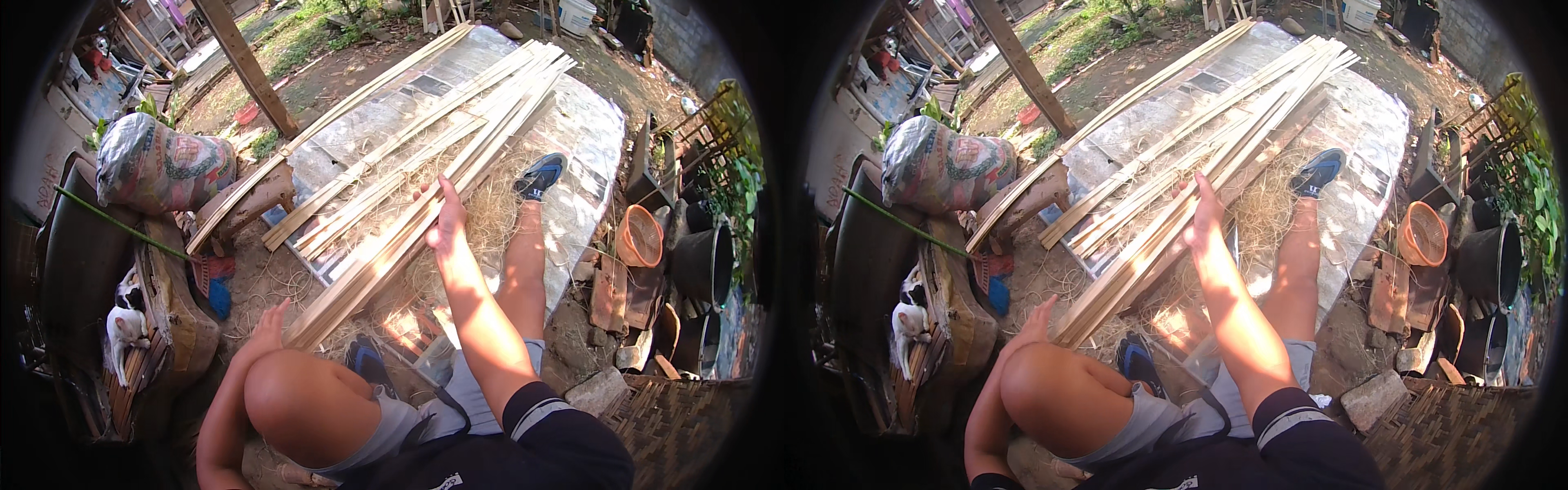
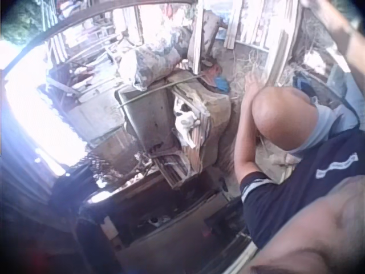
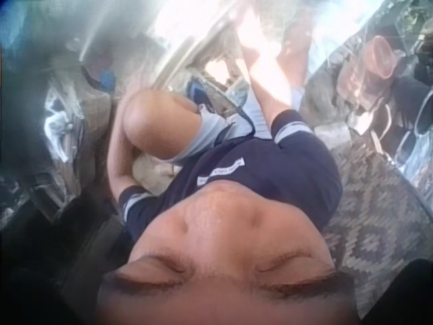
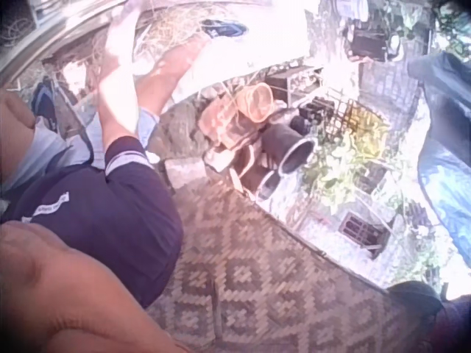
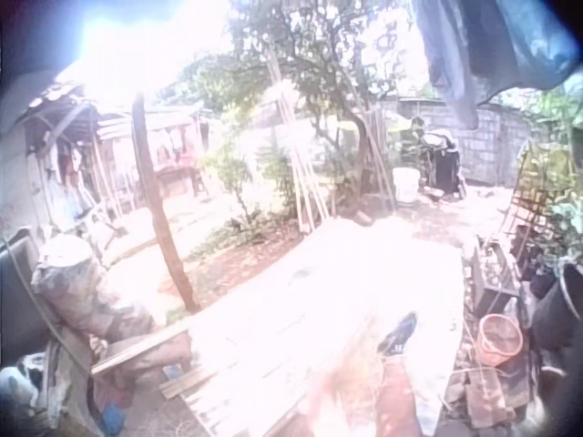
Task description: The person sits on the ground and uses a knife to split long bamboo strips into thinner pieces. They repeatedly cut, separate, and stack the strips on a tarp-covered surface.
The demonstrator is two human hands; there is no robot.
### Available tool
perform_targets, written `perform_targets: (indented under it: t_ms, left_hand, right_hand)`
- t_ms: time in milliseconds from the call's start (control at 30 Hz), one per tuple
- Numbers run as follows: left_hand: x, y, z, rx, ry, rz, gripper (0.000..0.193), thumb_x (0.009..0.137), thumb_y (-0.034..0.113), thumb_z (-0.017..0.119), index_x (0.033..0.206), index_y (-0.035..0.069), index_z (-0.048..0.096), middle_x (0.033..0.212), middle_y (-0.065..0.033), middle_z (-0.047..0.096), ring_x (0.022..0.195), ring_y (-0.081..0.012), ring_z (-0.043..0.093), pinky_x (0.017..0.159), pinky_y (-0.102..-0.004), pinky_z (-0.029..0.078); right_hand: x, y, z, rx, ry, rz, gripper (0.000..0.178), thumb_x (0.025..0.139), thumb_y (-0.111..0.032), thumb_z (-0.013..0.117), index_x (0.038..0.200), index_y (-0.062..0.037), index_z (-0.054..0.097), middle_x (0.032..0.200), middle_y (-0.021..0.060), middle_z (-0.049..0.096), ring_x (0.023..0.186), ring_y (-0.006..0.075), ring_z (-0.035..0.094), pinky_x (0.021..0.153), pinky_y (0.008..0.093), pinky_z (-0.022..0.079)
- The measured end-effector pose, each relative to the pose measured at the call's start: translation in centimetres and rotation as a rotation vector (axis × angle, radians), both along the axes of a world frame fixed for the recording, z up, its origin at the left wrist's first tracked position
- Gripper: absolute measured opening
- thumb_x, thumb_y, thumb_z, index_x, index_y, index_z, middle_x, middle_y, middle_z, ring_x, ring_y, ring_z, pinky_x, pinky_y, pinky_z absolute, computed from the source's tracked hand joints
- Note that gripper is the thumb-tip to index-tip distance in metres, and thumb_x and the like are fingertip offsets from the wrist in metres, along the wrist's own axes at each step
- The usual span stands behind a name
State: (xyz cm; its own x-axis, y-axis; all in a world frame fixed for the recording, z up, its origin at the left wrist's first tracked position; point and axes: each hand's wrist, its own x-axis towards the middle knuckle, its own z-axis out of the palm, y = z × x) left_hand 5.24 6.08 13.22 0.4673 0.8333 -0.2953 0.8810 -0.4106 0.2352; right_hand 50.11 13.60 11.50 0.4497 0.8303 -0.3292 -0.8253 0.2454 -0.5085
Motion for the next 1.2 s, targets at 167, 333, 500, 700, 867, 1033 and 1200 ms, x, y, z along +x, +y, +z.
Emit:
perform_targets:
  t_ms: [167, 333, 500, 700, 867, 1033, 1200]
  left_hand:
    - [6.2, -1.7, -2.2, -0.319, -0.094, 0.331, 0.120, 0.061, 0.047, 0.095, 0.159, 0.014, 0.035, 0.116, -0.0244, 0.070, 0.112, -0.0395, 0.069, 0.095, -0.0489, 0.053]
    - [10.5, 2.1, 0.3, -0.354, -0.435, 0.028, 0.123, 0.065, 0.045, 0.094, 0.161, 0.007, 0.027, 0.141, -0.0253, 0.056, 0.132, -0.0380, 0.056, 0.108, -0.0450, 0.045]
    - [10.9, -2.0, -2.9, -0.036, -0.273, -0.149, 0.124, 0.069, 0.048, 0.092, 0.162, 0.005, 0.022, 0.149, -0.0257, 0.048, 0.134, -0.0429, 0.051, 0.109, -0.0463, 0.045]
    - [9.3, -2.2, -2.9, -0.286, -0.250, -0.010, 0.130, 0.065, 0.054, 0.093, 0.162, 0.007, 0.020, 0.151, -0.0290, 0.043, 0.142, -0.0468, 0.040, 0.116, -0.0501, 0.036]
    - [11.4, -5.1, -4.1, -0.022, -0.203, -0.209, 0.138, 0.061, 0.060, 0.093, 0.164, 0.014, 0.014, 0.156, -0.0302, 0.036, 0.144, -0.0463, 0.039, 0.117, -0.0510, 0.036]
    - [11.3, -6.7, -3.8, 0.028, -0.009, -0.145, 0.135, 0.064, 0.054, 0.093, 0.164, 0.012, 0.013, 0.152, -0.0305, 0.042, 0.141, -0.0452, 0.044, 0.115, -0.0492, 0.039]
    - [10.4, -3.7, -7.6, -0.504, -0.295, 0.201, 0.112, 0.075, 0.036, 0.089, 0.162, 0.015, 0.022, 0.142, -0.0255, 0.055, 0.135, -0.0428, 0.051, 0.109, -0.0475, 0.044]
  right_hand:
    - [5.1, -1.0, 4.2, 0.474, 0.014, 0.057, 0.106, 0.085, -0.088, 0.047, 0.147, -0.0025, 0.047, 0.127, 0.0210, 0.064, 0.113, 0.0360, 0.064, 0.104, 0.0496, 0.051]
    - [3.6, -1.5, -7.6, 0.225, 0.386, 0.164, 0.076, 0.097, -0.070, 0.046, 0.139, -0.0078, 0.056, 0.133, 0.0234, 0.060, 0.123, 0.0388, 0.061, 0.106, 0.0541, 0.050]
    - [-1.2, -2.1, -7.4, 0.350, 0.153, 0.292, 0.055, 0.106, -0.039, 0.056, 0.152, -0.0102, 0.046, 0.142, 0.0210, 0.057, 0.130, 0.0323, 0.059, 0.110, 0.0474, 0.050]
    - [-1.2, -2.3, -11.8, 0.322, 0.503, 0.453, 0.050, 0.109, -0.033, 0.046, 0.154, -0.0119, 0.041, 0.142, 0.0187, 0.057, 0.128, 0.0327, 0.060, 0.107, 0.0508, 0.052]
    - [0.6, -2.9, -14.1, 0.426, 0.402, 0.455, 0.053, 0.109, -0.041, 0.040, 0.157, -0.0181, 0.038, 0.154, 0.0101, 0.049, 0.136, 0.0250, 0.052, 0.113, 0.0440, 0.044]
    - [-0.9, -3.4, -11.7, 0.072, 0.227, 0.403, 0.053, 0.110, -0.044, 0.036, 0.157, -0.0193, 0.039, 0.164, 0.0044, 0.037, 0.143, 0.0200, 0.043, 0.115, 0.0423, 0.039]
    - [1.0, -3.9, -14.5, 0.258, 0.482, 0.437, 0.045, 0.109, -0.043, 0.042, 0.137, -0.0126, 0.058, 0.122, 0.0103, 0.070, 0.105, 0.0260, 0.069, 0.093, 0.0449, 0.057]
